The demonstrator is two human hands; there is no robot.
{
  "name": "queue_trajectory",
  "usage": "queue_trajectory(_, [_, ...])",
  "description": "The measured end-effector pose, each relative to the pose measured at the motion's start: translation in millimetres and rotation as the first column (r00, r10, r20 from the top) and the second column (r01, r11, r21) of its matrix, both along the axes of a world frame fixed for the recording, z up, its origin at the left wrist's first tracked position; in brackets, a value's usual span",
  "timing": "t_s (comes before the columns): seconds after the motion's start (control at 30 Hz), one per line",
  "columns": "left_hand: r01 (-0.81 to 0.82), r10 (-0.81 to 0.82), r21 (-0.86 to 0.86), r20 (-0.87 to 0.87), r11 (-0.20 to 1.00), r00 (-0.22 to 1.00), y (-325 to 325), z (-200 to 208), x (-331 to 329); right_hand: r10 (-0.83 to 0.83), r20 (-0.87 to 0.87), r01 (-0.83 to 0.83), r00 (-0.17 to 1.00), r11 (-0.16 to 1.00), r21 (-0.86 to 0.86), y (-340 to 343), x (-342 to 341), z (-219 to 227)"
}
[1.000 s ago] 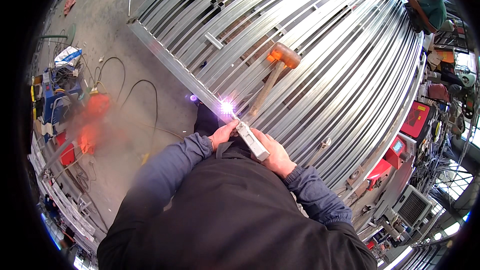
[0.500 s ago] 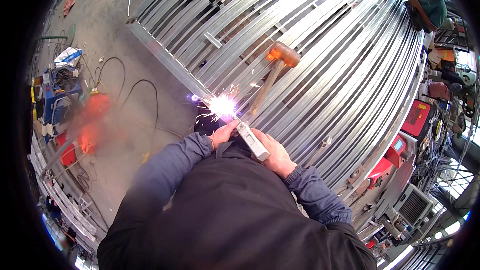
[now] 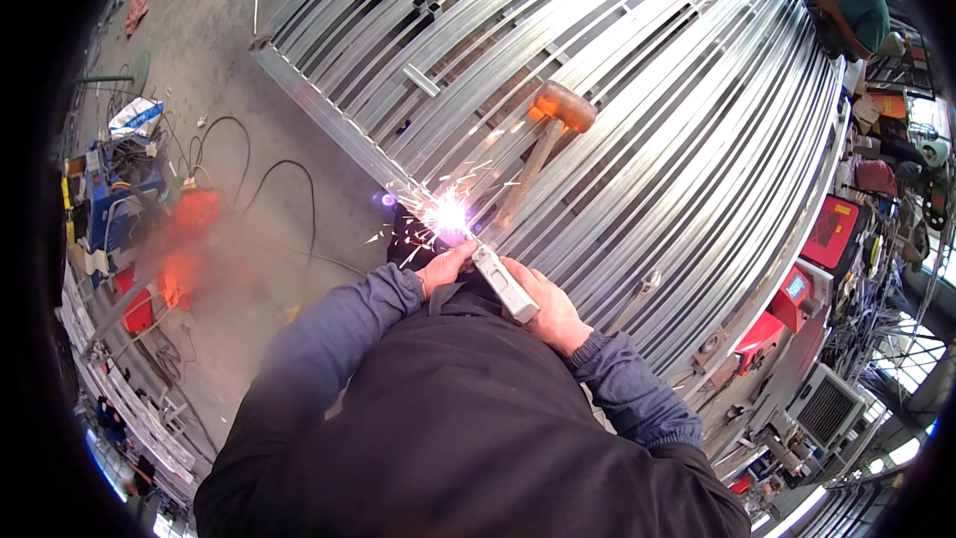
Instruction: The person welds the joints of a large metal frame using a handheld welding torch. They move along the frame, applying welds to multiple connection points while sparks fly. The person briefly repositions the welding cable before continuing the welding process.
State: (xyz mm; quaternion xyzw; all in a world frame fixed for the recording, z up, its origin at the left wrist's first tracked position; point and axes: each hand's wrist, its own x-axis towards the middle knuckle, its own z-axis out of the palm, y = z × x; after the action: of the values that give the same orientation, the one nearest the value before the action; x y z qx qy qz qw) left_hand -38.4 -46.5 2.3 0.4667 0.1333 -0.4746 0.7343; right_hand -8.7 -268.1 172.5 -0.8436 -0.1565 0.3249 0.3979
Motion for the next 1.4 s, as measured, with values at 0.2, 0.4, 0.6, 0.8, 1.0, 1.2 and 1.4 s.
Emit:
queue_trajectory(0.2, [0.017,-0.015,-0.048,0.034,0.999,0.999,2.5,17.7,7.3,-0.003,0.002,0.003,1.000,1.000,-0.009,-2.5,-2.3,-1.6])
queue_trajectory(0.4, [-0.004,0.006,-0.114,0.019,0.993,1.000,2.2,18.4,8.3,0.040,-0.093,-0.045,0.995,0.998,-0.051,-6.4,-1.7,-2.4])
queue_trajectory(0.6, [0.029,-0.023,-0.026,0.200,0.999,0.979,-0.7,-23.6,-11.9,0.048,-0.083,-0.052,0.995,0.997,-0.051,-5.8,-2.8,-0.7])
queue_trajectory(0.8, [0.024,-0.022,-0.066,0.024,0.998,0.999,0.5,13.8,6.4,0.032,-0.087,-0.038,0.996,0.997,-0.068,-8.5,-8.0,-6.5])
queue_trajectory(1.0, [0.026,-0.024,-0.094,0.022,0.995,0.999,0.5,5.3,4.1,0.031,-0.027,-0.032,0.999,0.999,-0.036,-9.0,-11.2,-11.5])
queue_trajectory(1.2, [0.015,-0.013,-0.098,0.020,0.995,1.000,-2.6,5.3,1.8,0.016,-0.043,-0.017,0.999,1.000,-0.013,-10.3,-9.2,-5.5])
queue_trajectory(1.4, [0.040,-0.041,-0.040,-0.020,0.998,0.999,-5.9,21.5,3.8,-0.008,-0.018,0.008,1.000,1.000,0.028,-19.8,-19.0,-13.6])
